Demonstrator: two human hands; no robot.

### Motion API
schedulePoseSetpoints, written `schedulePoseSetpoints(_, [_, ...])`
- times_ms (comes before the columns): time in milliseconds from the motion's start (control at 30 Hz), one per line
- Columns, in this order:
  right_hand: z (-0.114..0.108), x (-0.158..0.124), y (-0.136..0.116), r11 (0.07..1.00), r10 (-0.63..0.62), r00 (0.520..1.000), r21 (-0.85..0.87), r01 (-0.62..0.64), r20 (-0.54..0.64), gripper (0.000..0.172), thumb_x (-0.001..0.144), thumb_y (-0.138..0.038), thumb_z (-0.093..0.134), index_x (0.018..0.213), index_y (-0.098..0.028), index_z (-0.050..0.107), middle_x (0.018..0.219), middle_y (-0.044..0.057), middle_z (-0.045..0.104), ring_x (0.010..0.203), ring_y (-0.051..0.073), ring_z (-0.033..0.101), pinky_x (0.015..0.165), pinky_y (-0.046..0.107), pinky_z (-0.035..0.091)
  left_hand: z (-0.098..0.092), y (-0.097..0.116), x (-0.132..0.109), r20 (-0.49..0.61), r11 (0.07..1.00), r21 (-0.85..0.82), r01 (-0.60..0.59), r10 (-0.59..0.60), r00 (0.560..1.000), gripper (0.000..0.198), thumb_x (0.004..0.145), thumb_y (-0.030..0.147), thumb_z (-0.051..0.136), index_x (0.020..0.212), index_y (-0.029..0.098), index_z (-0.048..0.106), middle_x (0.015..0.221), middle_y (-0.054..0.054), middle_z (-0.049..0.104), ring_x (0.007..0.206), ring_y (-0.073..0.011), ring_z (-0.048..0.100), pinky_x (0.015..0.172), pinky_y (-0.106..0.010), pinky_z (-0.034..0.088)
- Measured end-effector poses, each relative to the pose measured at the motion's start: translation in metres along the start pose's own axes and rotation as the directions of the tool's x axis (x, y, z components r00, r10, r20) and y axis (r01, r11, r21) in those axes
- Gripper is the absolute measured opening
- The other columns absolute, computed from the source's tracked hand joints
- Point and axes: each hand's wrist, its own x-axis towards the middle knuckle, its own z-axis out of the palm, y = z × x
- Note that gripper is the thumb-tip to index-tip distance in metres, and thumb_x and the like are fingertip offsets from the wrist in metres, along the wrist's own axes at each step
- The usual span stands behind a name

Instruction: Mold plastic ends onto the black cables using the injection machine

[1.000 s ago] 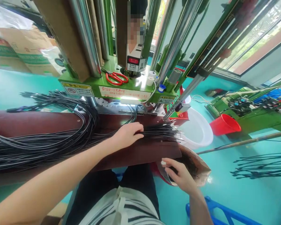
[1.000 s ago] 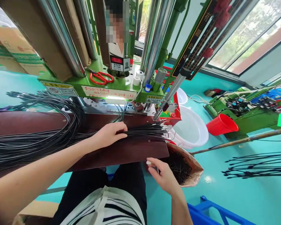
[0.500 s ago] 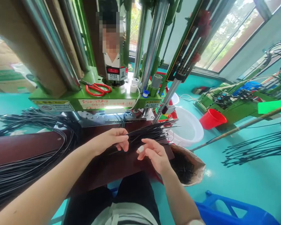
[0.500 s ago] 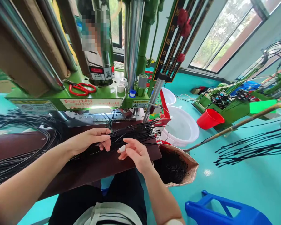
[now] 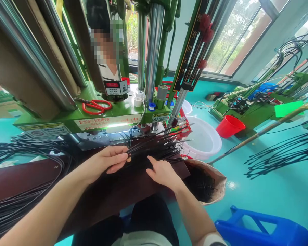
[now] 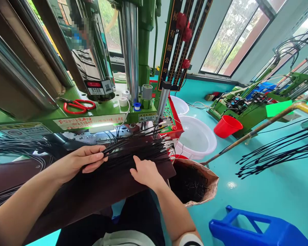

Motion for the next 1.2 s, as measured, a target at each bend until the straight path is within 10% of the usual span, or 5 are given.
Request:
schedulePoseSetpoints(333, [-0.053, 0.010, -0.008, -0.257, 0.047, 0.955, 0.920, 0.295, -0.293, 0.028, 0.082, -0.038, 0.051, 0.105, -0.025, 0.059, 0.094, 0.001, 0.063, 0.093, 0.017, 0.059, 0.090, 0.037, 0.042, 0.032, -0.017, -0.017, 0.070, 0.965, 0.260, -0.043, 0.025, 0.997, 0.030, 0.083, 0.045, 0.042, 0.072, 0.018, 0.047, 0.051, 0.006, 0.037, 0.049, -0.0077, 0.032, 0.049, -0.022, 0.025])
schedulePoseSetpoints(533, [-0.027, -0.014, -0.021, 0.049, -0.218, 0.971, 0.993, 0.111, -0.098, 0.027, 0.083, -0.039, 0.053, 0.090, -0.016, 0.067, 0.078, 0.006, 0.069, 0.078, 0.021, 0.064, 0.084, 0.043, 0.045, 0.076, -0.057, -0.047, 0.283, 0.823, 0.567, -0.036, -0.153, 0.947, 0.008, 0.074, 0.022, 0.047, 0.067, 0.020, 0.048, 0.053, 0.004, 0.045, 0.057, -0.0128, 0.044, 0.057, -0.024, 0.032])
schedulePoseSetpoints(700, [0.009, -0.032, -0.035, 0.343, -0.436, 0.899, 0.931, 0.127, 0.038, 0.031, 0.082, -0.042, 0.053, 0.100, -0.021, 0.068, 0.125, 0.005, 0.054, 0.119, 0.025, 0.045, 0.099, 0.042, 0.034, 0.098, -0.074, -0.050, 0.189, 0.976, -0.216, -0.008, 0.050, 0.981, 0.029, 0.065, 0.029, 0.063, 0.092, 0.021, 0.054, 0.074, 0.000, 0.055, 0.076, -0.0156, 0.053, 0.073, -0.028, 0.041])
schedulePoseSetpoints(1000, [-0.005, 0.018, -0.042, 0.038, -0.303, 0.953, 0.999, 0.006, 0.006, 0.044, 0.079, -0.042, 0.057, 0.119, -0.024, 0.054, 0.120, 0.007, 0.059, 0.111, 0.023, 0.054, 0.098, 0.042, 0.036, 0.125, -0.080, -0.028, -0.153, 0.677, -0.731, -0.082, -0.045, 0.987, 0.029, 0.080, 0.048, 0.049, 0.082, 0.020, 0.047, 0.043, 0.009, 0.037, 0.032, -0.0053, 0.029, 0.034, -0.018, 0.027])
schedulePoseSetpoints(1200, [-0.060, 0.049, -0.053, 0.634, -0.563, 0.789, 0.740, 0.223, 0.245, 0.039, 0.088, -0.041, 0.042, 0.112, -0.019, 0.061, 0.116, 0.007, 0.061, 0.112, 0.020, 0.052, 0.101, 0.042, 0.033, 0.119, -0.078, -0.012, -0.194, 0.789, -0.607, -0.096, -0.030, 0.981, 0.032, 0.081, 0.047, 0.047, 0.078, 0.015, 0.051, 0.047, 0.005, 0.046, 0.035, -0.0063, 0.042, 0.037, -0.019, 0.030])
